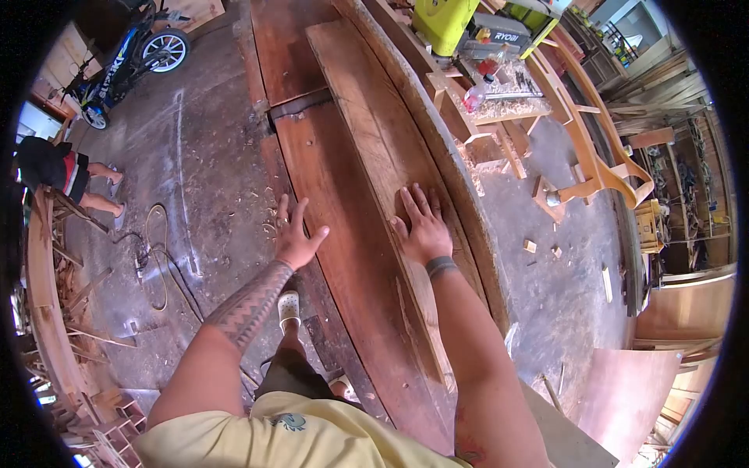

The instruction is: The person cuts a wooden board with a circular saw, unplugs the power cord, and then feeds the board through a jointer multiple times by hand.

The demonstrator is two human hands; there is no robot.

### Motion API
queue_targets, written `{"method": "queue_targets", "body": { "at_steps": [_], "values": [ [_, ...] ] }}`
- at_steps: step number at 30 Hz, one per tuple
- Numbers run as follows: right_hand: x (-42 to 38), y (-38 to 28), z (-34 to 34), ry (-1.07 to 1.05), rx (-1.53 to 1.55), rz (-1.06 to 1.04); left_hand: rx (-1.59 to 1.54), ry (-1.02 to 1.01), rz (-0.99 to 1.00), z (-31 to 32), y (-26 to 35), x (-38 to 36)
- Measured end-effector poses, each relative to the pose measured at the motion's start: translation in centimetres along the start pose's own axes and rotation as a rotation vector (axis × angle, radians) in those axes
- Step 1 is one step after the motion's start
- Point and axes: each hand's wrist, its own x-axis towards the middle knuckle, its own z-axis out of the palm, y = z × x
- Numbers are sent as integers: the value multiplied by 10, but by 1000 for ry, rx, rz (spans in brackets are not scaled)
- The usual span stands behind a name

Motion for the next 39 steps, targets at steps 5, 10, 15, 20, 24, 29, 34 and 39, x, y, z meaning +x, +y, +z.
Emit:
{"method": "queue_targets", "body": {
  "at_steps": [5, 10, 15, 20, 24, 29, 34, 39],
  "values": [
    [11, 2, 5, 29, -37, -16, -51, -25, -2, 6, 4, 1],
    [22, -3, 4, 33, -53, 0, -30, -21, 5, 1, 10, 2],
    [31, -8, 5, 62, -61, 8, -9, -2, 28, 11, 1, 3],
    [43, -12, 4, 48, -88, 18, -8, 38, 67, 16, -1, -2],
    [55, -9, 11, 92, -75, -16, -45, 41, 75, 15, -1, -4],
    [68, -3, 12, 84, -60, -34, -51, 49, 79, 13, 5, -2],
    [87, 18, 28, 132, -80, -174, -76, 38, 50, 16, 4, -6],
    [95, 7, 23, 91, -140, -110, -72, 24, -22, 16, 9, -9]
  ]
}}
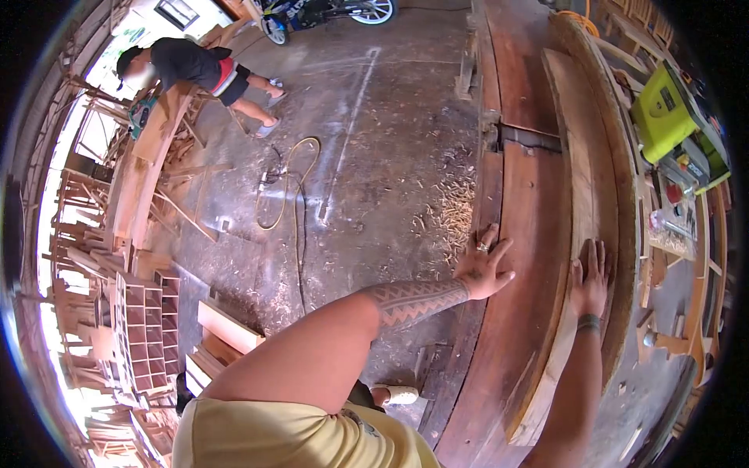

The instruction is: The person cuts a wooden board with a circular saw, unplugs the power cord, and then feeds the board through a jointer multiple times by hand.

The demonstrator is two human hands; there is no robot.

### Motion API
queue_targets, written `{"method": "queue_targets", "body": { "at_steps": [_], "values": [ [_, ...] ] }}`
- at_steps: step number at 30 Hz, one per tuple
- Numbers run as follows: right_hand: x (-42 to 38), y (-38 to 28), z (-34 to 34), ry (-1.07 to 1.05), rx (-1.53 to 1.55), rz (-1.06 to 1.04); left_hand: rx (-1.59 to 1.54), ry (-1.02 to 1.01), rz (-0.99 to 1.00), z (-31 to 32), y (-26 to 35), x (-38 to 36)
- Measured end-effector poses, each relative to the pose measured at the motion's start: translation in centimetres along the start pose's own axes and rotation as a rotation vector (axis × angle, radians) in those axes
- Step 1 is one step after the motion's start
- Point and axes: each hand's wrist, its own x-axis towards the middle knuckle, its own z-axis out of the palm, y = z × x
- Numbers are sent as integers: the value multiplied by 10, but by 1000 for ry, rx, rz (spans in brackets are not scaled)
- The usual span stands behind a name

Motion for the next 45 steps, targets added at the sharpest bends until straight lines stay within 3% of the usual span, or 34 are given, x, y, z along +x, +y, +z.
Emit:
{"method": "queue_targets", "body": {
  "at_steps": [14, 41, 45],
  "values": [
    [29, -5, 1, 29, -54, -2, 5, 36, 67, 4, -2, 0],
    [104, -13, 13, 56, -99, -11, -78, -72, -4, -12, 3, 0],
    [118, -17, 13, 45, -61, -17, -34, 27, 47, -6, -4, 1]
  ]
}}
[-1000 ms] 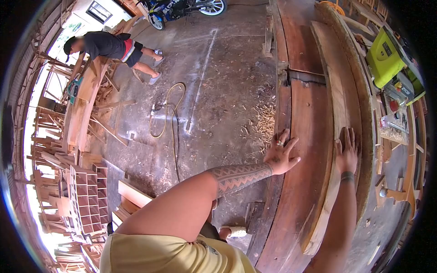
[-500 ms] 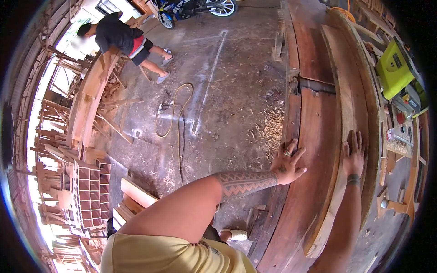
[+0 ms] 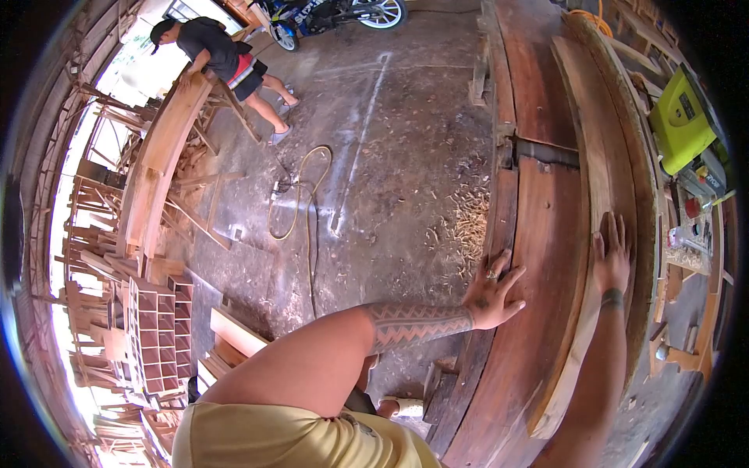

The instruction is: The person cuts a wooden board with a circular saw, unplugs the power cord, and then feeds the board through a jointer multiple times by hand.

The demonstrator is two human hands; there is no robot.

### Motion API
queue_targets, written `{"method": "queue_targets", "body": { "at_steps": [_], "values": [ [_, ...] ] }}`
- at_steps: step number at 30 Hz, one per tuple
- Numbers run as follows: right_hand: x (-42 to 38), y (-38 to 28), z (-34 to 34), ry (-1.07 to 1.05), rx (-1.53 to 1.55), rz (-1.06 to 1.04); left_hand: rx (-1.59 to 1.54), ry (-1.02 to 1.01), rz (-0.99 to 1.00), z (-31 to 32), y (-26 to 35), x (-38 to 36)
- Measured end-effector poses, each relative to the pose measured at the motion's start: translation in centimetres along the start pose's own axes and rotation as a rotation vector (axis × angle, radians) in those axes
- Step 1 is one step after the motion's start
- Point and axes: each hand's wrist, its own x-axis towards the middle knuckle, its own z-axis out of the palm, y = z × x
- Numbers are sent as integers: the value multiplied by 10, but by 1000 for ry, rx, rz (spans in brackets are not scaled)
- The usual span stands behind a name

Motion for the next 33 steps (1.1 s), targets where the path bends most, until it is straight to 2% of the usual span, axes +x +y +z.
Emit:
{"method": "queue_targets", "body": {
  "at_steps": [2, 5, 9, 25, 31, 33],
  "values": [
    [10, 8, 5, -23, 3, 12, -1, 20, 20, 7, 0, 0],
    [18, 18, 15, 0, 192, 44, -108, 35, 96, 5, -4, 4],
    [20, -19, -14, -11, 52, 86, -101, 44, 125, 5, -8, 4],
    [63, -26, -9, -33, 27, 115, -209, 35, 143, -2, -10, 0],
    [75, -30, -12, -58, 62, 124, -480, 70, 114, 7, -20, -1],
    [81, -27, -9, -31, 35, 105, -434, 93, 142, 5, -19, 0]
  ]
}}
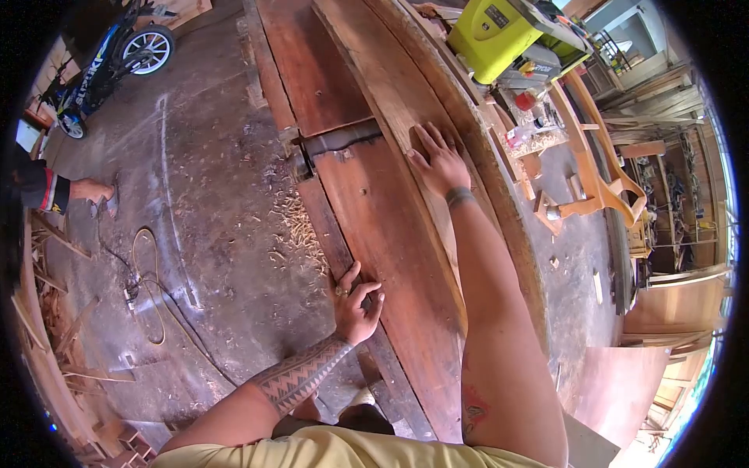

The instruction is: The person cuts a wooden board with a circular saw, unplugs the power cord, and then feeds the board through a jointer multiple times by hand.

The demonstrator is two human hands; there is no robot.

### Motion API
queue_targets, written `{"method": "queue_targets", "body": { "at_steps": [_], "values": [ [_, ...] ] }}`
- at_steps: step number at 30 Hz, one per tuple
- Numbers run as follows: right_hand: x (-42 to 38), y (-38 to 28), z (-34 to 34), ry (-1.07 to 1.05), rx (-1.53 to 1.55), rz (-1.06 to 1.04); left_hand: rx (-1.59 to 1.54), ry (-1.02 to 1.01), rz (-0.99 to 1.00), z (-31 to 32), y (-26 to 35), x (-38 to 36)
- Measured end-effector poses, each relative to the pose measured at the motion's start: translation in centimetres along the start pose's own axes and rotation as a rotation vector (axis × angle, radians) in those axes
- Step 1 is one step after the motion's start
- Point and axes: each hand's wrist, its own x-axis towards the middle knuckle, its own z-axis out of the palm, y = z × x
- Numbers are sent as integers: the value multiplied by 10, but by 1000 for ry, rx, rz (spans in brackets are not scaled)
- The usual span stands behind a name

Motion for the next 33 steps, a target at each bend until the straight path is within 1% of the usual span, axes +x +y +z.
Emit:
{"method": "queue_targets", "body": {
  "at_steps": [5, 7, 10, 11, 18, 19, 22, 23, 26, 28, 29, 30, 31, 32, 33],
  "values": [
    [9, -2, 1, -23, 43, 23, 8, 27, 13, -2, 2, 3],
    [14, -3, 3, -6, 13, 8, -4, 45, 9, -3, 5, 4],
    [21, -5, 4, 3, -11, 15, 10, -14, 11, -1, 2, 1],
    [21, -5, 3, -2, -17, 22, -5, 19, 31, 0, 2, 2],
    [36, -12, 0, -41, 47, 46, 1, -43, 14, -2, 4, 4],
    [38, -13, -1, -48, 57, 47, 1, -64, 7, -3, 5, 3],
    [41, -10, 6, -30, 33, 37, -119, -218, 30, -22, 4, 5],
    [46, -9, 7, -16, 13, 22, -363, -302, -33, -18, -16, -7],
    [55, -6, 11, -10, 17, 2, -424, -231, 27, -87, -40, 12],
    [57, -16, 0, -43, 43, 33, -243, -275, 67, -122, -101, 19],
    [56, -19, -3, -61, 56, 54, -157, -243, -23, -134, -129, 38],
    [55, -17, -1, -59, 52, 52, -327, -306, -381, -146, -161, 63],
    [61, -14, 1, -49, 45, 43, -321, -364, -693, -152, -206, 96],
    [66, -10, 9, -41, 39, 31, -224, -236, -595, -155, -263, 124],
    [72, -6, 6, -39, 40, 33, -147, -114, -605, -157, -299, 160]
  ]
}}
